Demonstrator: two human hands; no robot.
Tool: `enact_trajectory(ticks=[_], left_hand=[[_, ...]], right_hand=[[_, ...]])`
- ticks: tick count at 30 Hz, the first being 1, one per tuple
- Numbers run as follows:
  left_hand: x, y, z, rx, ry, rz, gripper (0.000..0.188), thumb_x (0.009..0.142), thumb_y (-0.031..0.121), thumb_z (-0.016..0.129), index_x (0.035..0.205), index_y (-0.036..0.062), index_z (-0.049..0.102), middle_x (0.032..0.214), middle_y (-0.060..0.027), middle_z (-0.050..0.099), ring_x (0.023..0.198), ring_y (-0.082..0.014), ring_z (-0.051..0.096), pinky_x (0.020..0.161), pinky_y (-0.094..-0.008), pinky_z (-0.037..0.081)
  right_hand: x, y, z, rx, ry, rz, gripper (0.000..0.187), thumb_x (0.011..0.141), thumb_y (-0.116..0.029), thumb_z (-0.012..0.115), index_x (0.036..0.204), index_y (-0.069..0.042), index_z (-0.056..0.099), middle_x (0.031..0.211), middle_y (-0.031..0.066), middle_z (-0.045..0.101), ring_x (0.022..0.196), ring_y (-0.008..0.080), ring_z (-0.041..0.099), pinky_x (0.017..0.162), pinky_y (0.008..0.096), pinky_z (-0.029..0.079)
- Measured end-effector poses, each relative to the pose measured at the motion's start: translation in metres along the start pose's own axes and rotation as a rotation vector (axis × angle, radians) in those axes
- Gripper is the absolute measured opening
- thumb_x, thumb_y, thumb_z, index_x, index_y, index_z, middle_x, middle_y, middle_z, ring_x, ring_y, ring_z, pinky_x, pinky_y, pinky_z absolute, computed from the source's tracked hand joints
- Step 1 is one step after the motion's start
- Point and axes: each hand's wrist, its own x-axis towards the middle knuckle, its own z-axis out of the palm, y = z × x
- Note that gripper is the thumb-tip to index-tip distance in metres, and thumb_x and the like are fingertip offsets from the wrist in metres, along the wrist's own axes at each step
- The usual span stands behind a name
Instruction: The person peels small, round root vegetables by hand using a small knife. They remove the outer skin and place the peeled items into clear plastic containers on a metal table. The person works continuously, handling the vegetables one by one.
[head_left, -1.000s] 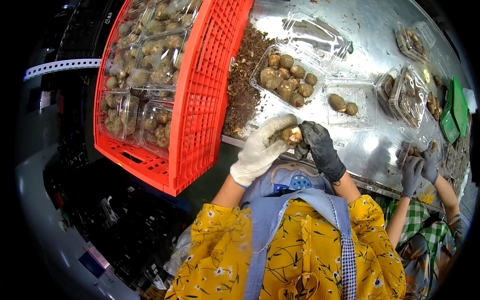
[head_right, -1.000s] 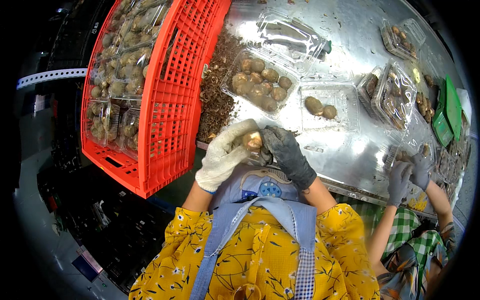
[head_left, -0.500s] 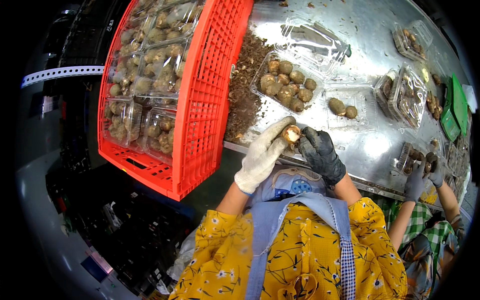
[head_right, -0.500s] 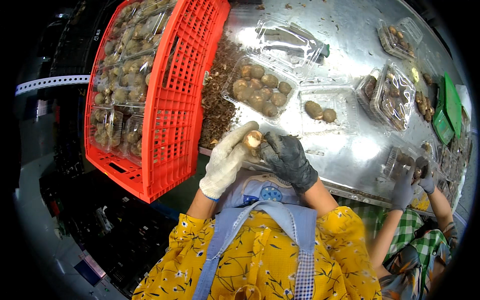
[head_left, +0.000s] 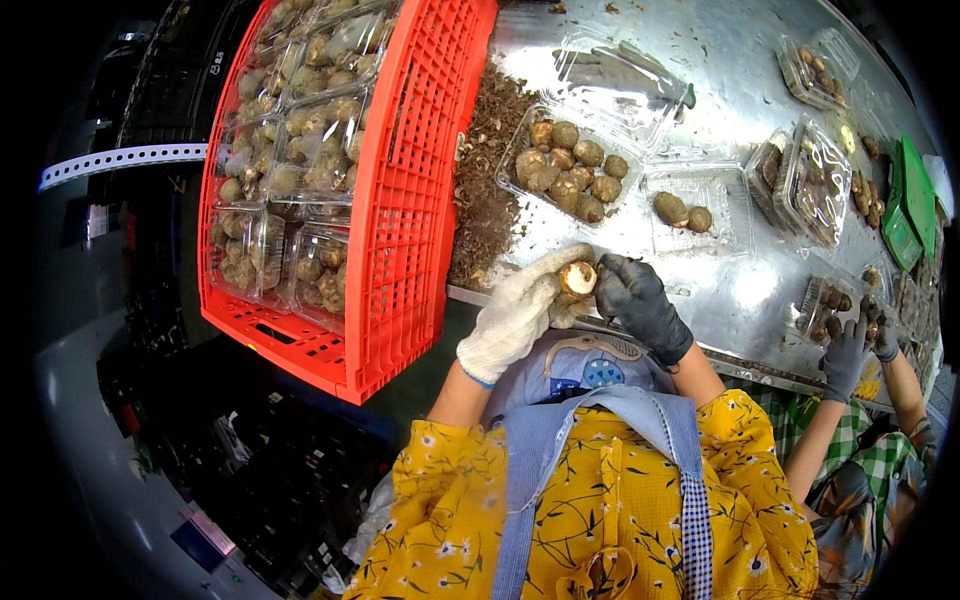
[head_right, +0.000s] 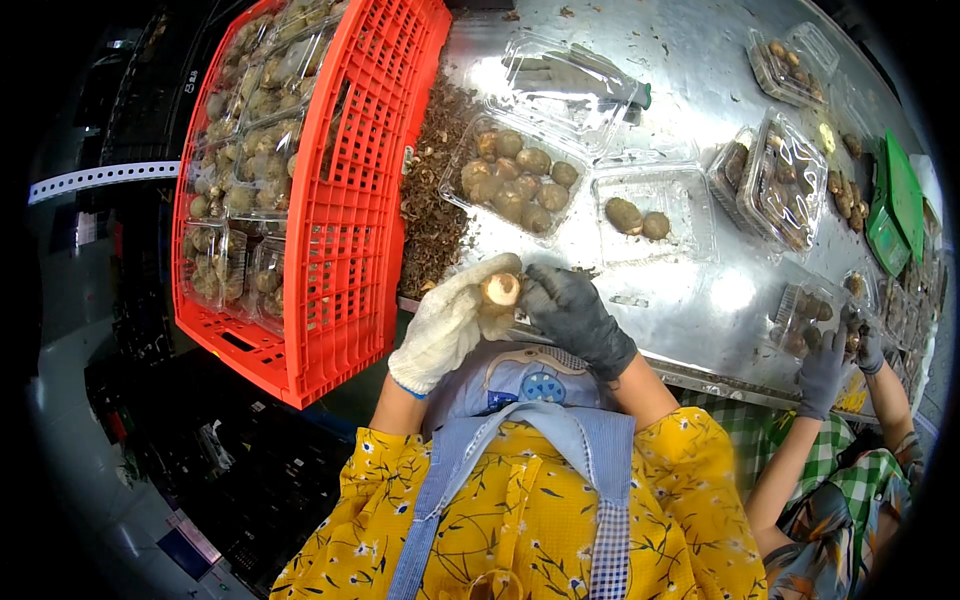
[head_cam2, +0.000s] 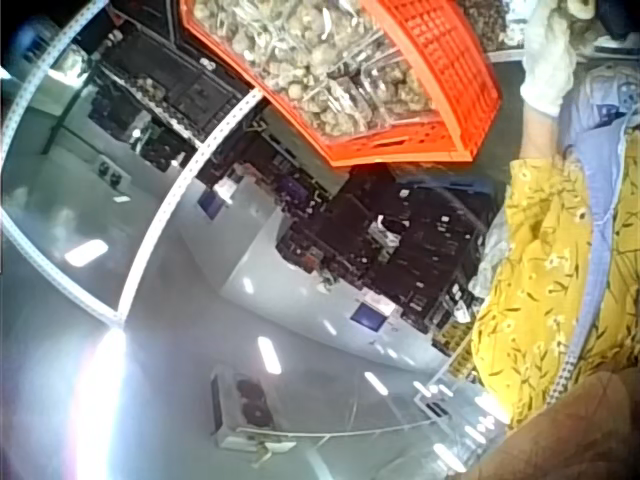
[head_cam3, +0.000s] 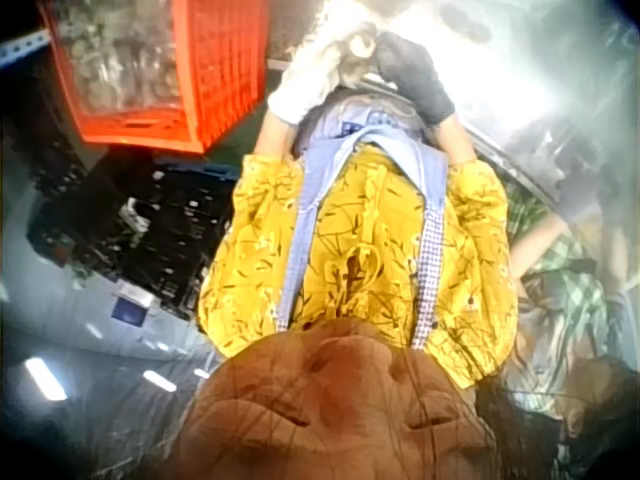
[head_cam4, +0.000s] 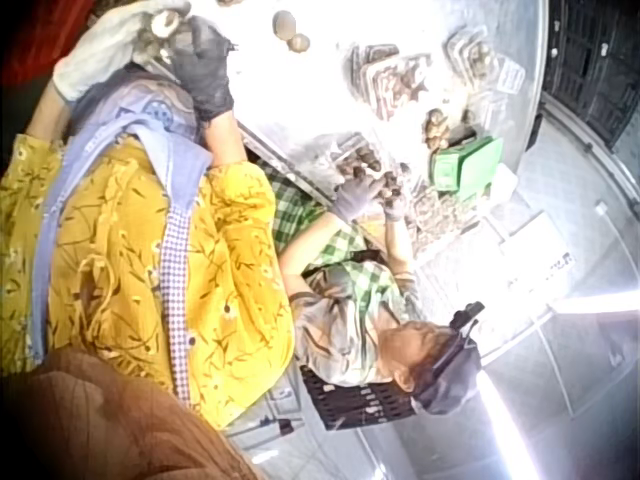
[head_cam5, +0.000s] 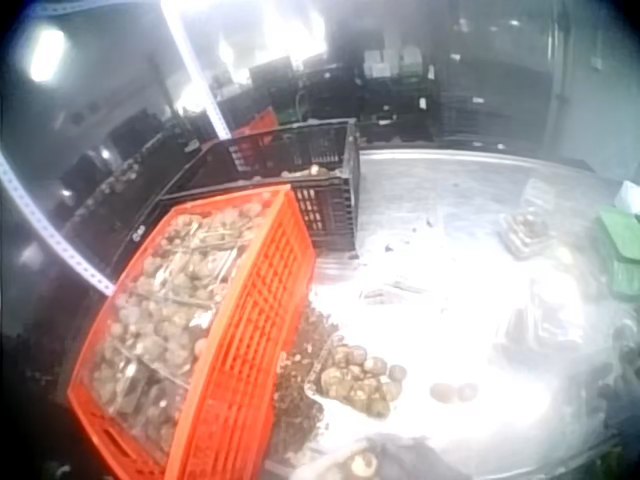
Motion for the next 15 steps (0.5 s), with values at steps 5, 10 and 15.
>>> enact_trajectory(ticks=[5,10,15], left_hand=[[-0.001,0.02,0.009,0.52,0.119,-0.024,0.041,0.089,0.007,0.047,0.128,-0.0039,0.045,0.115,-0.0129,0.055,0.105,-0.0182,0.053,0.085,-0.029,0.046],[-0.004,0.018,-0.003,1.126,-0.03,0.208,0.042,0.083,-0.005,0.042,0.124,-0.0037,0.048,0.117,-0.0119,0.054,0.106,-0.0185,0.053,0.091,-0.0283,0.043],[-0.006,0.004,-0.014,0.402,-0.016,-0.01,0.039,0.088,0.002,0.048,0.126,-0.0044,0.045,0.118,-0.0134,0.053,0.109,-0.0233,0.054,0.09,-0.0314,0.046]], right_hand=[[-0.002,-0.007,-0.004,0.154,-0.015,0.241,0.024,0.087,-0.02,0.057,0.098,0.001,0.058,0.08,0.0137,0.063,0.066,0.0288,0.062,0.062,0.035,0.05],[0.0,-0.014,-0.006,-0.652,-0.202,-0.408,0.029,0.081,-0.019,0.06,0.105,-0.002,0.058,0.1,0.0161,0.062,0.083,0.0322,0.062,0.072,0.0384,0.051],[-0.001,0.015,0.007,-0.184,-0.189,-0.076,0.029,0.08,-0.013,0.056,0.105,0.001,0.059,0.106,0.02,0.058,0.094,0.0331,0.058,0.082,0.0364,0.049]])
